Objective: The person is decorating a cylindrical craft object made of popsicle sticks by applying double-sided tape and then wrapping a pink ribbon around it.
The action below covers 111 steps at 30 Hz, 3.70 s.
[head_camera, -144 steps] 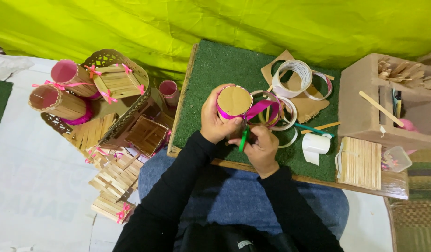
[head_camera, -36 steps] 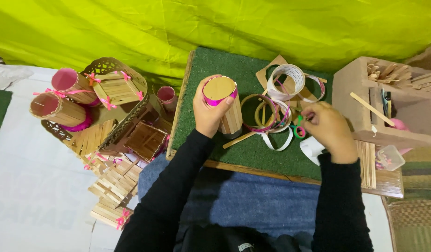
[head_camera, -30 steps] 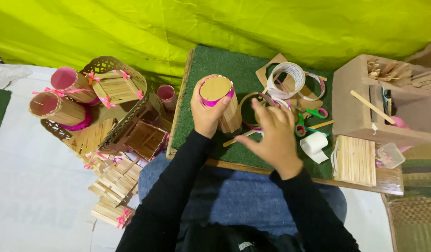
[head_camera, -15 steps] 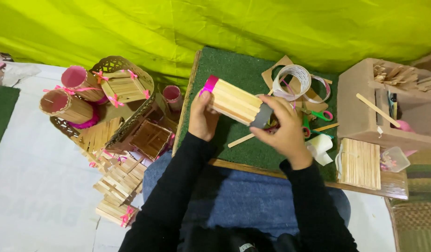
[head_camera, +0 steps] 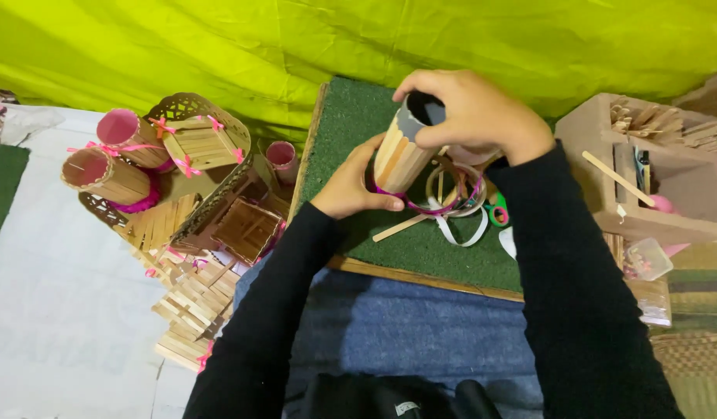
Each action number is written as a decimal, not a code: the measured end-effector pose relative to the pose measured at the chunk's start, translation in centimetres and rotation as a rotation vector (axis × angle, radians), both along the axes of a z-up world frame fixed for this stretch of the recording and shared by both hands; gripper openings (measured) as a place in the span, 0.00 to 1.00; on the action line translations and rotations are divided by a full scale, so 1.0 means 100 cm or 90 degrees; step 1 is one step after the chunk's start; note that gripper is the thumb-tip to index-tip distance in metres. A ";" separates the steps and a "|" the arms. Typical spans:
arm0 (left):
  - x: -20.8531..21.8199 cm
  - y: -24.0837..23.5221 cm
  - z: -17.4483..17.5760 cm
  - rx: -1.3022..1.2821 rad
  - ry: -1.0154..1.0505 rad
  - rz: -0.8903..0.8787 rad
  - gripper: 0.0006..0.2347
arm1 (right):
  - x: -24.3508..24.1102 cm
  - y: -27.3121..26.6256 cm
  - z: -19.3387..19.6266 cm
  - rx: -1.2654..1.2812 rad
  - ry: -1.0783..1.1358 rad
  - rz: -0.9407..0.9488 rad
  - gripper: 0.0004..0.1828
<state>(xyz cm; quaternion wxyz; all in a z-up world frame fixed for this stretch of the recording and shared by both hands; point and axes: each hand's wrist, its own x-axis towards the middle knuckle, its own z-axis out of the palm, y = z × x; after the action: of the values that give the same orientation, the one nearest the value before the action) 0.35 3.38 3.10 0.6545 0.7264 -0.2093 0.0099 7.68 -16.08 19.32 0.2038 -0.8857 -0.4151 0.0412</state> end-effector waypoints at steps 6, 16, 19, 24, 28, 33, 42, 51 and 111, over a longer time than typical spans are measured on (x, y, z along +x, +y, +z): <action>0.012 0.001 -0.022 -0.037 0.013 0.144 0.38 | 0.005 0.036 -0.015 0.016 -0.023 0.026 0.35; 0.016 0.010 -0.036 -0.061 -0.036 0.146 0.33 | -0.003 0.032 -0.045 0.111 0.048 0.047 0.40; 0.014 0.010 -0.036 -0.028 -0.053 0.165 0.32 | -0.007 0.032 -0.047 0.105 0.040 0.049 0.41; 0.016 0.011 -0.041 -0.046 -0.069 0.133 0.33 | -0.010 0.033 -0.046 0.114 0.036 0.025 0.39; 0.019 0.004 -0.040 0.031 0.062 0.213 0.37 | 0.001 0.026 -0.065 0.093 0.014 0.024 0.41; 0.019 0.004 -0.038 0.026 0.046 0.213 0.36 | -0.008 0.025 -0.037 0.087 -0.058 -0.019 0.39; 0.017 0.005 -0.038 0.009 0.055 0.212 0.37 | -0.013 0.033 -0.036 0.059 -0.094 -0.014 0.41; 0.016 0.002 -0.036 0.019 0.055 0.217 0.38 | -0.019 0.027 -0.049 0.033 -0.025 -0.054 0.51; -0.130 -0.134 0.009 -0.048 -0.283 0.195 0.04 | -0.190 -0.068 -0.127 0.754 0.150 -0.402 0.18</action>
<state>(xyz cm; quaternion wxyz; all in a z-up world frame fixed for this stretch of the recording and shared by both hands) -12.63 -10.05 4.03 0.6101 0.7046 -0.2352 0.2757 -11.36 -22.88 6.58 0.7003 -0.6931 -0.0645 -0.1581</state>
